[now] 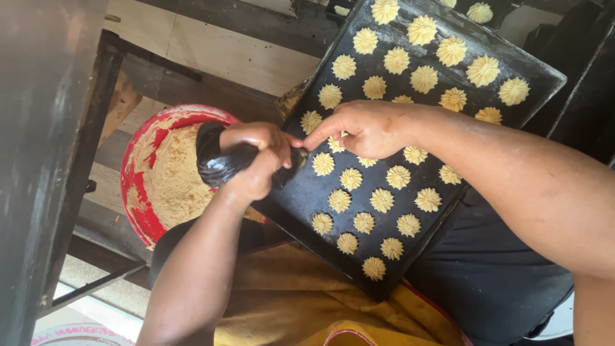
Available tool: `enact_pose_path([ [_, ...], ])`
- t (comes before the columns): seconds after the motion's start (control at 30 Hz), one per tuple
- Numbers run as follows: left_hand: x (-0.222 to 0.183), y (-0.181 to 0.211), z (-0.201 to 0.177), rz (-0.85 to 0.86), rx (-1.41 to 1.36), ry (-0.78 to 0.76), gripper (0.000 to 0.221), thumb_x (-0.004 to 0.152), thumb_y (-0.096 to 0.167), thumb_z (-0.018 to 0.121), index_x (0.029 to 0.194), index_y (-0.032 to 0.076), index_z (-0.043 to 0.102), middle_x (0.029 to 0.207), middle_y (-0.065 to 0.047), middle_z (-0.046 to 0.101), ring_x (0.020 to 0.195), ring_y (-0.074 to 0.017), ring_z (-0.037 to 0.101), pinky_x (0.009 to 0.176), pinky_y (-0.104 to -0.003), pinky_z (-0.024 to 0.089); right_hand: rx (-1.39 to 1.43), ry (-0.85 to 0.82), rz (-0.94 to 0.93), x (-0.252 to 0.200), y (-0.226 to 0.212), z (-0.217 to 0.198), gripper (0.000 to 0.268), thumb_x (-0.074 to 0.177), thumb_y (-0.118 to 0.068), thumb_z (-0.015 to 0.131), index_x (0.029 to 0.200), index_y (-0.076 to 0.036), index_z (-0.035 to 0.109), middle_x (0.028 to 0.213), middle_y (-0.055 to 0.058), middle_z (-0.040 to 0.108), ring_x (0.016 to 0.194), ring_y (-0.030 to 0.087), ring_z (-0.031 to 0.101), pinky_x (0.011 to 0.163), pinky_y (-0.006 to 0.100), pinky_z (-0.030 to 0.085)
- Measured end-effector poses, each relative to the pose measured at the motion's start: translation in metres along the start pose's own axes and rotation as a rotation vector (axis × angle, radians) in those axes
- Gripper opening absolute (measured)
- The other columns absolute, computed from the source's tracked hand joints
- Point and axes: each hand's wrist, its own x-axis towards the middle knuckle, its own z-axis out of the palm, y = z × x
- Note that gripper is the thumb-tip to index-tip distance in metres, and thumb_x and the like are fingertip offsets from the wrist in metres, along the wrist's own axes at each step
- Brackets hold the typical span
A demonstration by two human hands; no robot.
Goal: Piping cookie dough onto baking trays using a piping bag.
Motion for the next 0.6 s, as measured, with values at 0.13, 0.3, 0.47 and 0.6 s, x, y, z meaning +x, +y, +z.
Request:
enact_pose_path([
  [0.13,0.006,-0.008,-0.016,0.005,0.008,-0.027,0.027,0.088,-0.007,0.050,0.066,0.004,0.040,0.067,-0.006,0.052,0.062,-0.0174,0.058,0.085,-0.042,0.063,0.005,0.036,-0.135,0.007,0.009,0.008,0.060,0.089,0.007,0.049,0.138,-0.025,0.061,0.139,0.008,0.065,0.123,0.026,0.064,0.104,0.040,0.049],
  [0.3,0.014,-0.013,-0.026,-0.028,0.029,-0.111,0.025,0.083,-0.007,0.049,0.062,0.002,0.038,0.062,-0.009,0.053,0.058,-0.0182,0.057,0.077,-0.040,0.061,-0.026,0.035,-0.075,0.004,-0.003,0.009,0.066,0.090,0.005,0.052,0.146,-0.029,0.053,0.128,0.016,0.063,0.112,0.029,0.064,0.097,0.042,0.050],
  [0.47,0.017,-0.010,-0.023,-0.047,0.062,-0.103,0.024,0.080,-0.006,0.048,0.059,0.002,0.042,0.060,-0.010,0.054,0.056,-0.0186,0.056,0.075,-0.038,0.060,-0.050,-0.006,0.049,0.004,-0.003,0.013,0.075,0.090,0.004,0.052,0.152,-0.037,0.048,0.119,0.015,0.059,0.109,0.029,0.062,0.095,0.044,0.049],
  [0.6,0.014,-0.014,-0.021,-0.081,0.195,-0.055,0.019,0.078,-0.005,0.049,0.060,0.001,0.051,0.063,-0.009,0.059,0.065,-0.0198,0.064,0.068,-0.032,0.055,-0.052,0.008,0.017,0.008,0.007,0.016,0.074,0.090,0.003,0.053,0.151,-0.038,0.045,0.119,0.016,0.057,0.113,0.030,0.060,0.098,0.043,0.048],
])
